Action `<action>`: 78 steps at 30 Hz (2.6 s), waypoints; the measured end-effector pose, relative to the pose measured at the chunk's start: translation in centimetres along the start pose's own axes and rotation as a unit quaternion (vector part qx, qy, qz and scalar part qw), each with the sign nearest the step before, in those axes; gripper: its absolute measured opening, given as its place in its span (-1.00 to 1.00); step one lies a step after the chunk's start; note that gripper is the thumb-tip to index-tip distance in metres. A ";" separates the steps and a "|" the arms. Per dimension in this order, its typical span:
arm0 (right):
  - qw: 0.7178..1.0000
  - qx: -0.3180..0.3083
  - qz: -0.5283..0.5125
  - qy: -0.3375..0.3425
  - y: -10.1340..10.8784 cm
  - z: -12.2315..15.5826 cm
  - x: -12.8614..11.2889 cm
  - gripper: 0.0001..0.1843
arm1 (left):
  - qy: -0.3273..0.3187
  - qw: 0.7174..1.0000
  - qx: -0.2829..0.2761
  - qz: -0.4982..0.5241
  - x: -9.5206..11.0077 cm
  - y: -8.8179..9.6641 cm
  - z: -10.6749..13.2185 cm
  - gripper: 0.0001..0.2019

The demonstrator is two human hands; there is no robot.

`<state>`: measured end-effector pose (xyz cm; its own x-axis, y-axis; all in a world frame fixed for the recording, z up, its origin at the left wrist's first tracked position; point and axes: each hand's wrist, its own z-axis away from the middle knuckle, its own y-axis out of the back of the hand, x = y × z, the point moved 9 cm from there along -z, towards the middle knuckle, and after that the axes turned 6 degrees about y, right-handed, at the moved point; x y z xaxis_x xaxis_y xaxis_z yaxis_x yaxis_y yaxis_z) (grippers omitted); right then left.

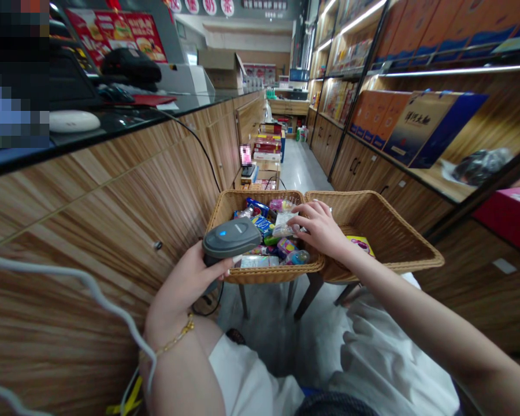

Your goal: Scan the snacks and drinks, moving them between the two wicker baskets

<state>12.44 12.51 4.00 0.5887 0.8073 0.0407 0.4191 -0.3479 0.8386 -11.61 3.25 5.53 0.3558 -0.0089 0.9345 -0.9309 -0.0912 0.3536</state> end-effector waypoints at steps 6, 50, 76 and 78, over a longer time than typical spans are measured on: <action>0.999 -0.039 -0.008 -0.020 -0.9 1.4 0.6 -0.79 | -0.004 1.000 0.001 -0.018 0.5 -0.3 -0.1 -0.74; 0.987 0.104 -0.071 -0.103 1.7 2.8 2.0 -0.73 | 0.012 1.000 -0.013 -0.011 -0.1 -1.2 -0.4 -0.70; 0.985 0.128 -0.062 -0.097 2.3 3.0 1.7 -0.74 | 0.010 1.000 -0.011 -0.014 -0.4 -0.6 -0.5 -0.70; 0.981 0.159 -0.046 -0.098 3.0 3.1 1.7 -0.74 | 0.010 1.000 -0.007 -0.017 -0.6 -0.6 -0.5 -0.70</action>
<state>16.85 11.38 4.92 0.6472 0.7458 -0.1576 0.6520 -0.4346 0.6213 -11.30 3.80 4.79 0.3865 0.0139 0.9222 -0.9191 -0.0766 0.3864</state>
